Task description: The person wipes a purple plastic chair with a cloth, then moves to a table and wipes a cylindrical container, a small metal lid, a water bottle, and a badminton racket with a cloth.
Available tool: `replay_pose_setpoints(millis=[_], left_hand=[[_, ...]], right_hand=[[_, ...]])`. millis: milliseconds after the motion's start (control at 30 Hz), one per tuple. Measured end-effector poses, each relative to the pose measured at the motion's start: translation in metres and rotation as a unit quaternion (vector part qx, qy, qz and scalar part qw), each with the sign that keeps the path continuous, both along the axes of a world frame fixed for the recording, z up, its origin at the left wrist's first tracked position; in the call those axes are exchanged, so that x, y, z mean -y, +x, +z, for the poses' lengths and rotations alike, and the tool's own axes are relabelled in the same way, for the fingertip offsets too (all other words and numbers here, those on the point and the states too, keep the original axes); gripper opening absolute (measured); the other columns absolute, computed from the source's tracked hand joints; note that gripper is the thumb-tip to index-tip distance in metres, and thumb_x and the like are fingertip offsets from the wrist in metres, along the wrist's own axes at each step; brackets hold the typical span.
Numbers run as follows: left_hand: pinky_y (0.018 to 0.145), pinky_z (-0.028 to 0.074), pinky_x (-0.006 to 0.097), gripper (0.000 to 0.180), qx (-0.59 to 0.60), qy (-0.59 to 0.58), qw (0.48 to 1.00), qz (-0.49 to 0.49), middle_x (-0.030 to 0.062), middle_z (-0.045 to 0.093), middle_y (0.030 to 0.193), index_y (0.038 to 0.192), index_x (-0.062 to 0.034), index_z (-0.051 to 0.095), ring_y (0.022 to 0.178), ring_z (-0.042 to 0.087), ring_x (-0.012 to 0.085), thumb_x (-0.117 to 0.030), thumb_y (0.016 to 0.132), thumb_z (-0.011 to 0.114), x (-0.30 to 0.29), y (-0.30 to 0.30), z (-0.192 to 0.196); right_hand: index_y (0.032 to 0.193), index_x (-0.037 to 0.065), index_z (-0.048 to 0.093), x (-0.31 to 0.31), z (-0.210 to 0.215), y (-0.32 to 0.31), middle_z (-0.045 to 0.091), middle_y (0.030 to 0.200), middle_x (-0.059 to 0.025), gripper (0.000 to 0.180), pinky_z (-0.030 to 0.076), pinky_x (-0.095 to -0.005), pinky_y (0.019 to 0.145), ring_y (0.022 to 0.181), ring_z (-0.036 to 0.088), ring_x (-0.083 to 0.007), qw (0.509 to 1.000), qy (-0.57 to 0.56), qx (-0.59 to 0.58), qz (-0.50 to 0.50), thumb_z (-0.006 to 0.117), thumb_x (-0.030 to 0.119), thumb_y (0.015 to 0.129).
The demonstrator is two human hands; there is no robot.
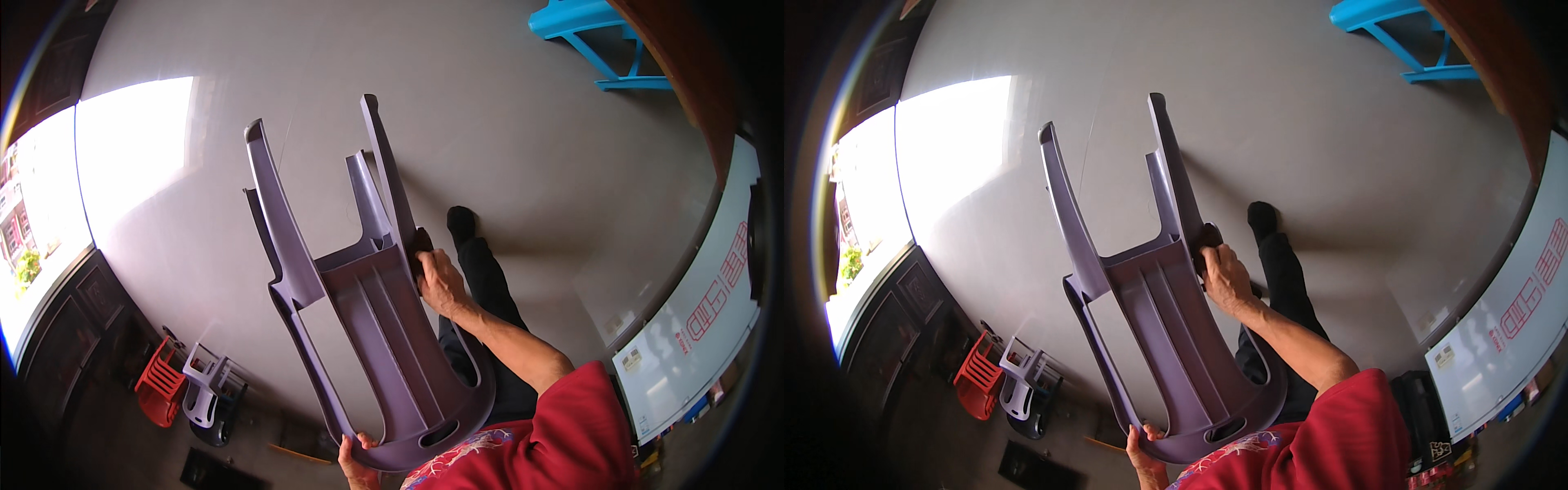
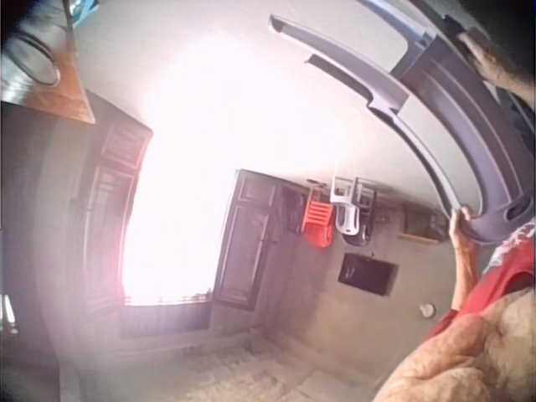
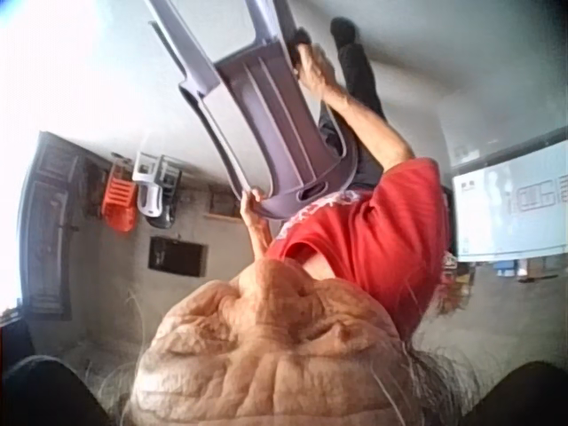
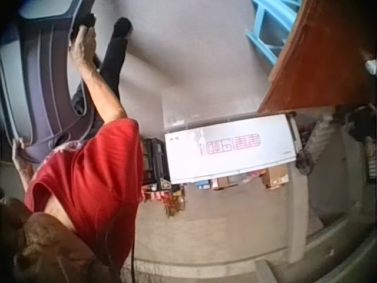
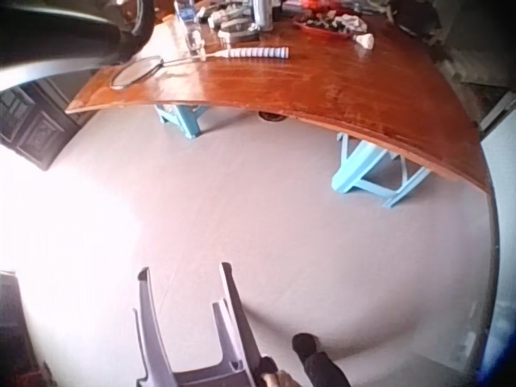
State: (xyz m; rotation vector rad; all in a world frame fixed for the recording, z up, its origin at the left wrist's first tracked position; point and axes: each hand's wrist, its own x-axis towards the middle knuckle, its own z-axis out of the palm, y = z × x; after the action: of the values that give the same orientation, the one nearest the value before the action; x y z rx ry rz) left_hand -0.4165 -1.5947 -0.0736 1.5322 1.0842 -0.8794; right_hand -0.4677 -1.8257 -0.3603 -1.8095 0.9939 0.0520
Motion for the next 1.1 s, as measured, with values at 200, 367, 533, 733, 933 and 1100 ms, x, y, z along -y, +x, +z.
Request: replay_pose_setpoints(millis=[200, 367, 533, 733, 933, 1100], left_hand=[[0.066, 0.044, 0.029, 0.037, -0.028, 0.01, 0.999, -0.01, 0.0017, 0.049, 0.064, 0.078, -0.0051, 0.055, 0.064, 0.05, 0.0169, -0.04, 0.089, 0.049, 0.003, 0.004, 0.003], [0.065, 0.045, 0.031, 0.038, -0.011, -0.006, 1.0, -0.02, 0.0018, 0.05, 0.065, 0.077, -0.0056, 0.055, 0.064, 0.052, 0.0172, -0.042, 0.087, 0.05, -0.001, 0.001, 0.006], [0.068, 0.044, 0.031, 0.041, -0.013, -0.015, 1.0, -0.004, 0.0026, 0.05, 0.067, 0.077, -0.0048, 0.054, 0.068, 0.052, 0.0176, -0.044, 0.086, 0.05, 0.011, 0.003, 0.013], [0.068, 0.042, 0.029, 0.041, 0.009, -0.051, 0.999, 0.011, 0.0031, 0.049, 0.066, 0.079, -0.0024, 0.054, 0.065, 0.047, 0.0156, -0.042, 0.088, 0.051, 0.018, 0.005, 0.017], [0.068, 0.043, 0.029, 0.04, 0.024, -0.053, 0.998, 0.026, 0.0036, 0.05, 0.066, 0.079, -0.0027, 0.055, 0.065, 0.048, 0.016, -0.041, 0.089, 0.051, 0.016, 0.007, 0.017], [0.068, 0.045, 0.03, 0.04, -0.014, -0.06, 0.998, 0.024, 0.0033, 0.051, 0.065, 0.078, -0.0036, 0.055, 0.066, 0.051, 0.0167, -0.042, 0.088, 0.05, 0.01, 0.007, 0.019]], right_hand=[[0.104, 0.008, 0.058, -0.002, -0.103, 0.015, 0.054, 0.097, -0.0231, 0.028, 0.048, -0.0449, 0.075, 0.089, 0.055, -0.0399, 0.973, 0.09, -0.14, -0.163, 0.049, 0.019, 0.079], [0.108, 0.006, 0.061, 0.02, -0.11, -0.002, 0.062, 0.099, -0.0209, 0.033, 0.046, -0.0442, 0.08, 0.086, 0.054, -0.044, 0.991, 0.125, -0.01, -0.046, 0.046, 0.012, 0.079], [0.115, 0.001, 0.056, -0.011, -0.025, -0.066, 0.056, 0.092, -0.033, 0.04, 0.045, -0.0418, 0.083, 0.09, 0.054, -0.0424, 0.974, 0.219, -0.039, -0.032, 0.045, 0.009, 0.077], [0.114, 0.0, 0.054, -0.042, 0.056, -0.13, 0.055, 0.101, -0.0259, 0.039, 0.043, -0.0395, 0.087, 0.096, 0.053, -0.038, 0.959, 0.265, -0.096, 0.002, 0.046, 0.005, 0.076], [0.095, -0.001, 0.06, -0.019, 0.122, -0.169, 0.064, 0.084, -0.0207, 0.024, 0.049, -0.0395, 0.072, 0.082, 0.063, -0.0338, 0.872, 0.42, -0.163, 0.19, 0.047, 0.01, 0.077], [0.1, 0.0, 0.06, -0.008, 0.084, -0.131, 0.065, 0.086, -0.0183, 0.027, 0.049, -0.036, 0.071, 0.081, 0.064, -0.028, 0.901, 0.418, -0.083, -0.075, 0.047, 0.014, 0.082]])
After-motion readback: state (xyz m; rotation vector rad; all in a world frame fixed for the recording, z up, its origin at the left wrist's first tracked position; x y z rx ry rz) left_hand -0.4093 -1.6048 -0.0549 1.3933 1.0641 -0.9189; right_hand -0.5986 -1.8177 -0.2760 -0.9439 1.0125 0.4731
